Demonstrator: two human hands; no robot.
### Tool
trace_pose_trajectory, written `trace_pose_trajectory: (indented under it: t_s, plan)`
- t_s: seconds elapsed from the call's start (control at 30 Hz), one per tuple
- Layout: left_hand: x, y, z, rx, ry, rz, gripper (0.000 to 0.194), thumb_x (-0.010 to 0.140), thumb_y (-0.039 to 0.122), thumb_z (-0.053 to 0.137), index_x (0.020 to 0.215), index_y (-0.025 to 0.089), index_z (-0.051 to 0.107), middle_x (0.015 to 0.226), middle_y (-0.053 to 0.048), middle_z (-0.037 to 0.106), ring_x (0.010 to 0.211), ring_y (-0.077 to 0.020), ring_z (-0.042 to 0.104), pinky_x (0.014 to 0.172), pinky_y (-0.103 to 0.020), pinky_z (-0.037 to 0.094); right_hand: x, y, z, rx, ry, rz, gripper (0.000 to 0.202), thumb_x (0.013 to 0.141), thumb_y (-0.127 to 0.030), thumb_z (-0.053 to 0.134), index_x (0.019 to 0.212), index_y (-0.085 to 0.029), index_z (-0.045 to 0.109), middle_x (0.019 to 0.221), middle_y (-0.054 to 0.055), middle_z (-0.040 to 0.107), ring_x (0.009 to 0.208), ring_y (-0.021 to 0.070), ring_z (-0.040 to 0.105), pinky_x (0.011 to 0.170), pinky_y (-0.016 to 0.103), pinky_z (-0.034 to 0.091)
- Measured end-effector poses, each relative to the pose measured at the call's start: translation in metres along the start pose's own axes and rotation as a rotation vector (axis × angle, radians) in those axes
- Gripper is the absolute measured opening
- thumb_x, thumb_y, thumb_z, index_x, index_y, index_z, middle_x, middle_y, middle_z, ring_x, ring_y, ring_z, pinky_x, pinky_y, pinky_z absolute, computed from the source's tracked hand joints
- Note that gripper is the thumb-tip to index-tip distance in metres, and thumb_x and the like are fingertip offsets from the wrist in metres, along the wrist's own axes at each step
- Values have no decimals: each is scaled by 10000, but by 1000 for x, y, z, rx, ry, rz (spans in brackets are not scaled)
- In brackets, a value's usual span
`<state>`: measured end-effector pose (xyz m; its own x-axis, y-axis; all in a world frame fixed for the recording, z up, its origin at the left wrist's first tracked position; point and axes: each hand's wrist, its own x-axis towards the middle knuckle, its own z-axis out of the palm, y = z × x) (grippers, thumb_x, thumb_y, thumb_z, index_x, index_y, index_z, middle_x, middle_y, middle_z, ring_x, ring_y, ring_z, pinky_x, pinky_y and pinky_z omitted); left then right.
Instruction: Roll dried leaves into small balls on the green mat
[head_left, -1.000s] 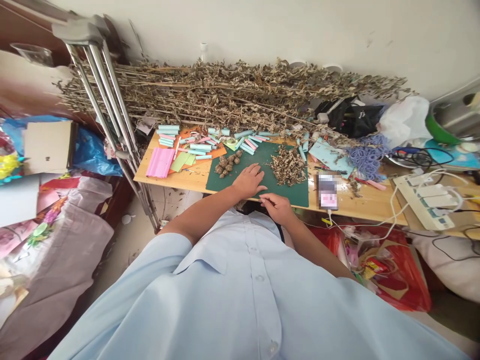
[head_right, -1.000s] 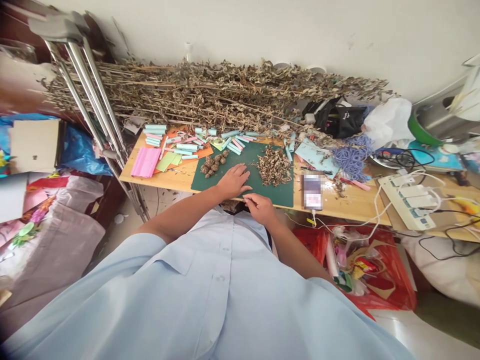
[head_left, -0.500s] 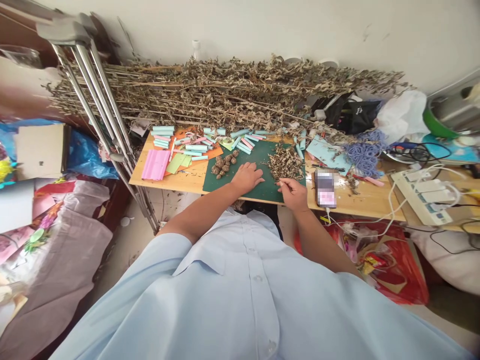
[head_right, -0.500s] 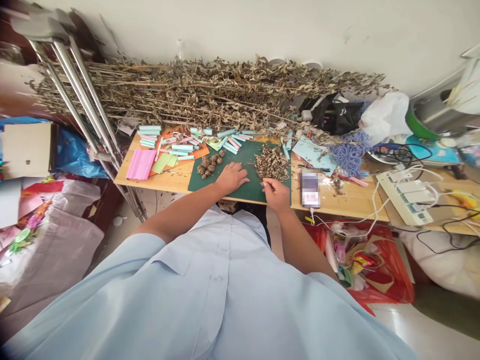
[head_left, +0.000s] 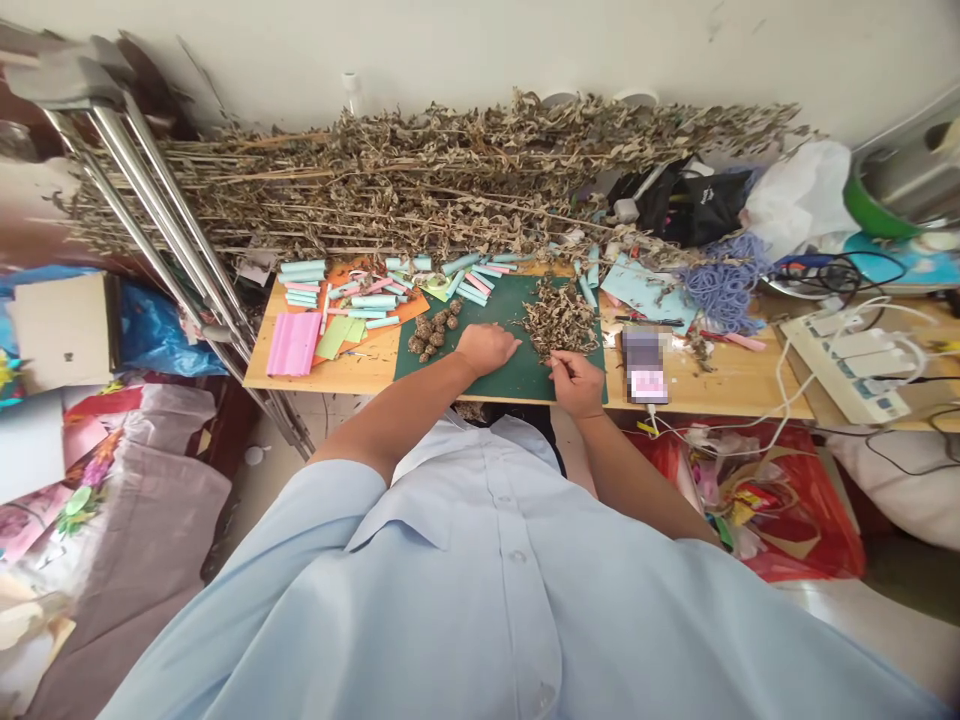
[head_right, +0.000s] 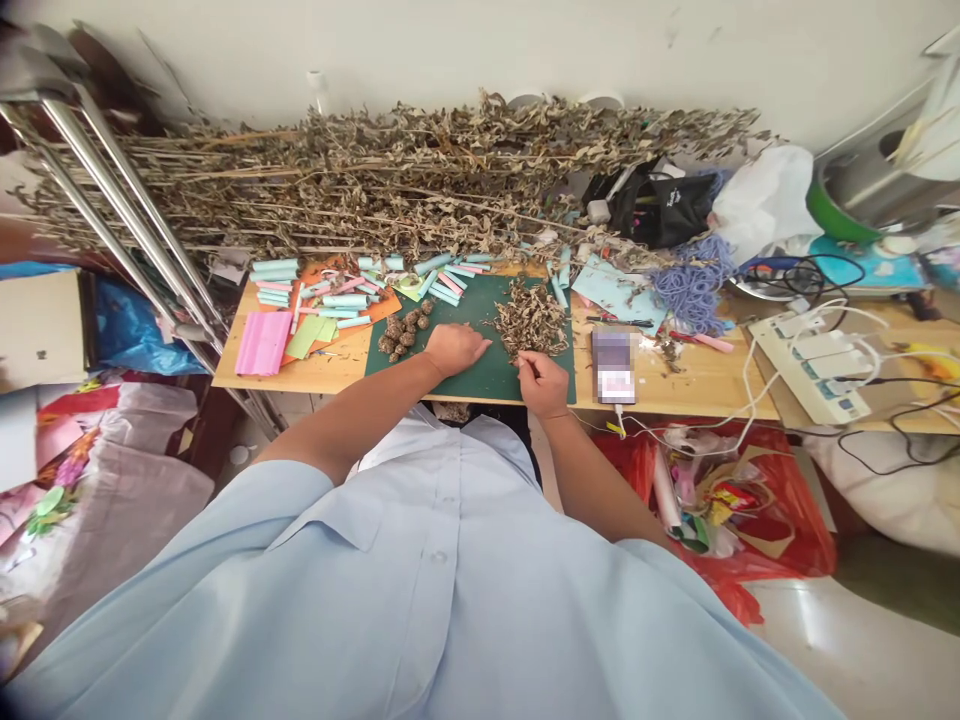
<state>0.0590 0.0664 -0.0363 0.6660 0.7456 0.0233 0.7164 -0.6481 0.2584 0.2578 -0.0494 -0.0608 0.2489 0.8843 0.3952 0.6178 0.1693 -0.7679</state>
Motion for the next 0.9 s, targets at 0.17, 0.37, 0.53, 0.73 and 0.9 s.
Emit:
trace_pose_trajectory:
  t_s: [0.17,0.37,0.53,0.73,0.9]
  plan:
    - [0,0,0,-1,-3,-45,514,1037,392,353,961,115,778,978,-200,743,934,-283,695,745,-355,413,0,0,0,3,10,-3,230,951,-364,576,1041,-225,736,853,51,777,638,181,709,683,333,594]
    - [-1,-10,-4,-161,139,-154,478,1000,471,426,746,164,690,839,-133,708,797,-226,637,677,-328,372,1,0,0,13,13,16,225,939,-363,578,1018,-225,738,823,44,774,627,182,703,665,328,589]
    - [-2,-19,-17,-613,314,-277,557,953,548,509,536,198,390,550,-7,439,580,-132,428,585,-296,302,2,1,1,0,-3,32,228,936,-356,567,998,-220,739,821,43,771,643,182,697,681,325,582]
    - [2,-18,-35,-1240,464,-508,581,887,541,643,579,220,269,515,51,240,461,-77,250,485,-266,200,2,3,3,21,13,16,214,921,-336,590,1010,-215,743,833,46,773,676,188,710,712,327,585]
    - [-2,-21,-49,-1667,512,-494,561,906,539,646,602,224,295,507,64,237,412,-63,270,425,-244,177,2,3,2,19,5,11,226,922,-345,580,1009,-211,740,831,53,773,682,193,712,707,335,586]
